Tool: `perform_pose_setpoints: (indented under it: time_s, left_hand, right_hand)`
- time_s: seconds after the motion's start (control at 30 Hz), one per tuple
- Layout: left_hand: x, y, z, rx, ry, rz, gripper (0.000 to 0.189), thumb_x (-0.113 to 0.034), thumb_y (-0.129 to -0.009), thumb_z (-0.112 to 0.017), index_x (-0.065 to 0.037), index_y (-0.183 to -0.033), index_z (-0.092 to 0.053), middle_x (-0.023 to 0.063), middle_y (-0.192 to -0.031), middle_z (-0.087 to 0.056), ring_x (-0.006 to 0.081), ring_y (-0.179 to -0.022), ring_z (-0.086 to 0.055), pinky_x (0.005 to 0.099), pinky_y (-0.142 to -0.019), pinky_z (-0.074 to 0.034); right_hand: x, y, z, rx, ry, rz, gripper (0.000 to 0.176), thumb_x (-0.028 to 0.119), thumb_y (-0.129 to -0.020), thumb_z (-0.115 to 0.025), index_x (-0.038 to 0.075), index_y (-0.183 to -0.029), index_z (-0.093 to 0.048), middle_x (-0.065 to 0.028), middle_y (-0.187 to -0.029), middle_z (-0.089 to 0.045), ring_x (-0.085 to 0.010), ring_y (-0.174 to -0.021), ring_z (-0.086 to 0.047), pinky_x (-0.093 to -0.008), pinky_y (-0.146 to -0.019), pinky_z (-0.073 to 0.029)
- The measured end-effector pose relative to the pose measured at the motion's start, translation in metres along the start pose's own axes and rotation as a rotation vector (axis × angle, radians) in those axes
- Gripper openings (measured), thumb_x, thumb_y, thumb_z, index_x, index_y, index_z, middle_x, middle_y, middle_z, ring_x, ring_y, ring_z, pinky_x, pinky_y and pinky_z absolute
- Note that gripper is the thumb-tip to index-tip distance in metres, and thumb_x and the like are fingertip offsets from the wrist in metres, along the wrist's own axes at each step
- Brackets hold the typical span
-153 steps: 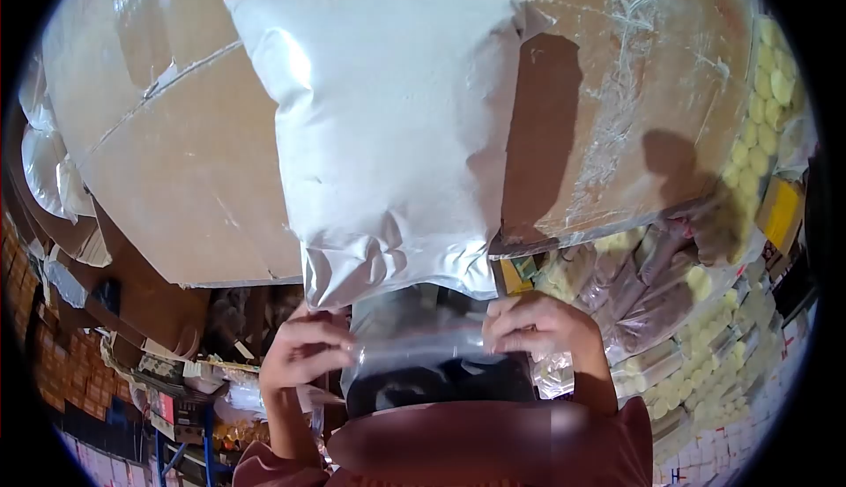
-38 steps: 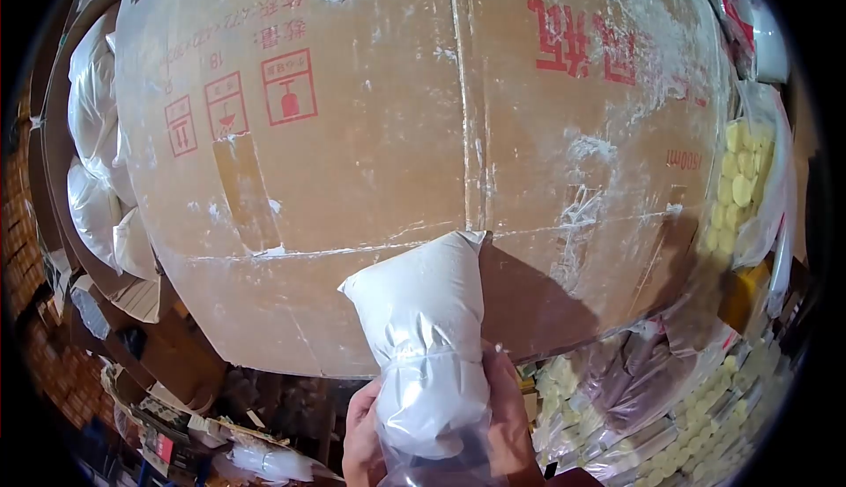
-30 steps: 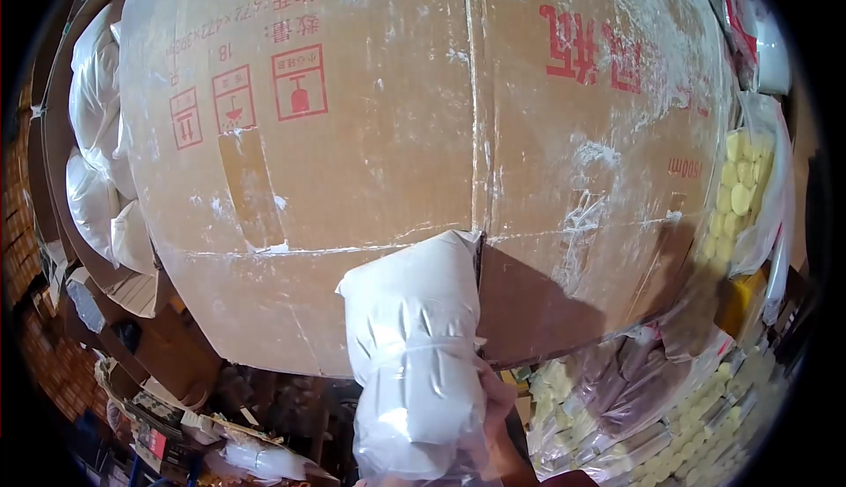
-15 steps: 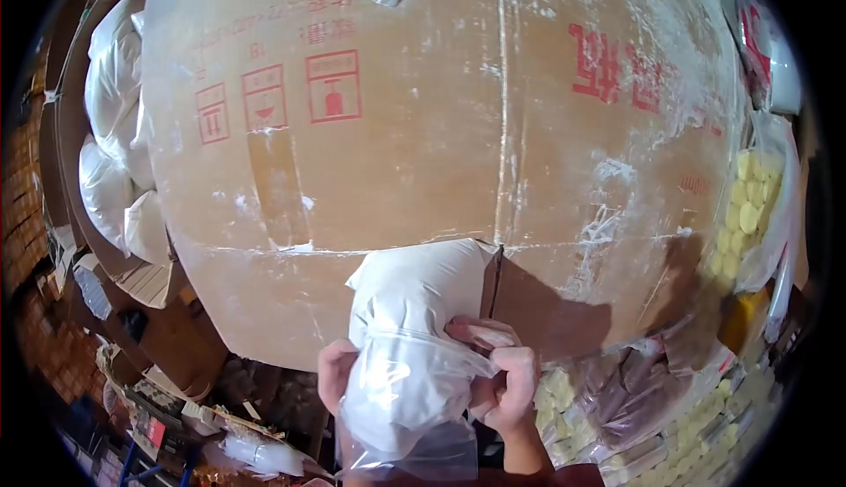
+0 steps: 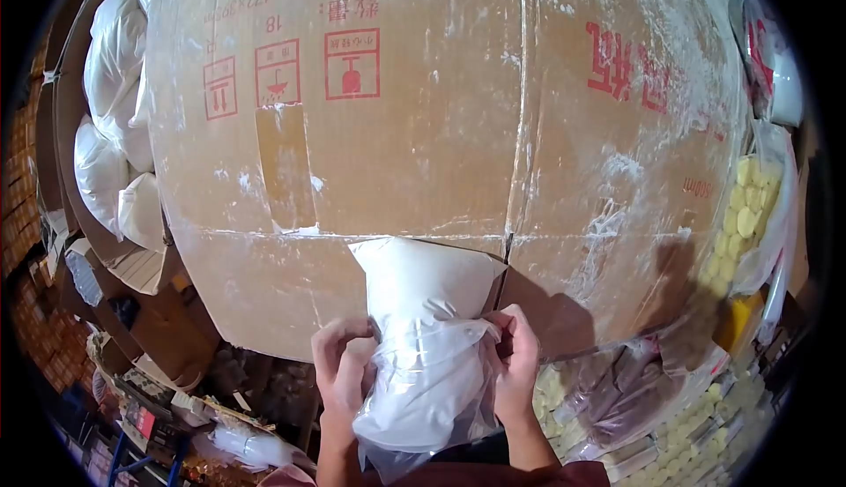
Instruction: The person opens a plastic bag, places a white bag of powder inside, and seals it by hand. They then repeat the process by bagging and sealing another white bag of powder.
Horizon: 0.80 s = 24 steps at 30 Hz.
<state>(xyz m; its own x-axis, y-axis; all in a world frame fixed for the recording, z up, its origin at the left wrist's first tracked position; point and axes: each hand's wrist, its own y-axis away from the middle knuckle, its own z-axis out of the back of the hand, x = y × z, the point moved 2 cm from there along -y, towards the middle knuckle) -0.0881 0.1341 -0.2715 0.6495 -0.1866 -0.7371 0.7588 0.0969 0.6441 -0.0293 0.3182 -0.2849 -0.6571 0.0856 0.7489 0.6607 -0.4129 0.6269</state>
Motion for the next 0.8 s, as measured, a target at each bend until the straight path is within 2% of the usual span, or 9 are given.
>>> perform_pose_setpoints:
  time_s: [0.07, 0.2, 0.23, 0.33, 0.43, 0.53, 0.63, 0.7, 0.8]
  left_hand:
    - [-0.013, -0.003, -0.009, 0.149, -0.518, -0.548, 0.017, 0.015, -0.076, -0.055, 0.003, -0.088, -0.056, 0.0191, -0.101, -0.065, 0.0145, -0.071, -0.057, 0.0239, -0.059, -0.045]
    - [-0.018, -0.019, -0.008, 0.203, -0.522, -0.588, 0.013, 0.004, -0.079, -0.065, 0.002, -0.092, -0.064, 0.0136, -0.083, -0.068, 0.0145, -0.059, -0.056, 0.0240, -0.055, -0.044]
    - [-0.020, -0.019, -0.006, 0.200, -0.617, -0.337, 0.007, 0.001, -0.082, -0.067, 0.003, -0.088, -0.065, 0.0077, -0.066, -0.062, 0.0127, -0.056, -0.052, 0.0241, -0.055, -0.042]
    - [-0.026, -0.033, -0.024, 0.211, -0.325, -0.021, 0.008, -0.003, -0.086, -0.067, 0.003, -0.083, -0.063, 0.0057, -0.061, -0.056, 0.0080, -0.057, -0.049, 0.0237, -0.053, -0.040]
    - [-0.021, -0.033, -0.030, 0.166, -0.171, 0.092, 0.018, -0.009, -0.090, -0.066, 0.005, -0.080, -0.061, 0.0027, -0.062, -0.056, 0.0040, -0.059, -0.047, 0.0223, -0.052, -0.038]
    - [-0.021, -0.025, -0.031, 0.110, -0.183, 0.174, 0.024, -0.013, -0.090, -0.068, 0.006, -0.078, -0.059, 0.0007, -0.060, -0.053, 0.0041, -0.059, -0.045, 0.0216, -0.052, -0.037]
    - [-0.001, -0.007, -0.012, 0.139, -0.222, 0.218, 0.028, -0.016, -0.092, -0.065, 0.006, -0.078, -0.056, 0.0013, -0.070, -0.050, 0.0052, -0.065, -0.045, 0.0217, -0.058, -0.037]
    - [0.010, 0.005, -0.004, 0.126, -0.231, 0.195, 0.029, -0.017, -0.094, -0.062, 0.006, -0.078, -0.055, 0.0018, -0.074, -0.051, 0.0062, -0.069, -0.047, 0.0220, -0.061, -0.038]
    - [0.011, 0.012, 0.002, 0.087, 0.021, 0.485, 0.017, -0.013, -0.094, -0.057, 0.002, -0.084, -0.056, 0.0017, -0.077, -0.054, 0.0089, -0.071, -0.052, 0.0217, -0.067, -0.042]
  right_hand:
    - [-0.001, 0.004, -0.001, -0.051, 0.092, -0.009, 0.011, -0.004, -0.085, -0.062, 0.000, -0.084, -0.052, -0.0024, -0.073, -0.053, -0.0087, -0.068, -0.047, -0.0233, -0.060, -0.041]
    - [-0.013, 0.013, 0.000, 0.010, -0.224, -0.250, 0.009, 0.000, -0.093, -0.055, 0.001, -0.085, -0.052, 0.0015, -0.072, -0.049, -0.0056, -0.066, -0.044, -0.0207, -0.060, -0.039]
    - [-0.009, 0.013, -0.001, 0.015, -0.378, -0.311, 0.012, 0.003, -0.097, -0.051, 0.002, -0.085, -0.051, 0.0036, -0.073, -0.048, -0.0034, -0.068, -0.044, -0.0194, -0.060, -0.038]
    - [-0.014, 0.013, 0.001, 0.075, -0.560, -0.337, 0.012, 0.005, -0.098, -0.051, 0.004, -0.087, -0.051, 0.0038, -0.076, -0.051, -0.0019, -0.068, -0.045, -0.0182, -0.060, -0.038]
    - [-0.015, 0.008, 0.002, 0.104, -0.648, -0.365, 0.013, 0.007, -0.100, -0.048, 0.004, -0.087, -0.051, 0.0031, -0.077, -0.053, -0.0022, -0.069, -0.046, -0.0178, -0.061, -0.038]
    - [-0.017, 0.008, 0.002, 0.120, -0.761, -0.455, 0.012, 0.010, -0.101, -0.047, 0.002, -0.100, -0.056, -0.0013, -0.089, -0.061, -0.0050, -0.079, -0.055, -0.0199, -0.069, -0.045]
    - [-0.033, 0.026, -0.003, -0.039, -0.852, -0.575, 0.037, 0.017, -0.101, -0.049, 0.000, -0.133, -0.050, -0.0064, -0.117, -0.064, -0.0123, -0.099, -0.063, -0.0250, -0.080, -0.052]
    - [-0.038, 0.034, -0.003, -0.023, -0.917, -0.660, 0.040, 0.017, -0.101, -0.048, 0.001, -0.137, -0.046, -0.0078, -0.124, -0.061, -0.0148, -0.106, -0.062, -0.0275, -0.084, -0.052]
    - [-0.028, 0.037, -0.002, 0.062, -0.831, -0.747, 0.039, 0.017, -0.100, -0.052, 0.001, -0.135, -0.047, -0.0083, -0.122, -0.061, -0.0144, -0.106, -0.061, -0.0278, -0.086, -0.052]
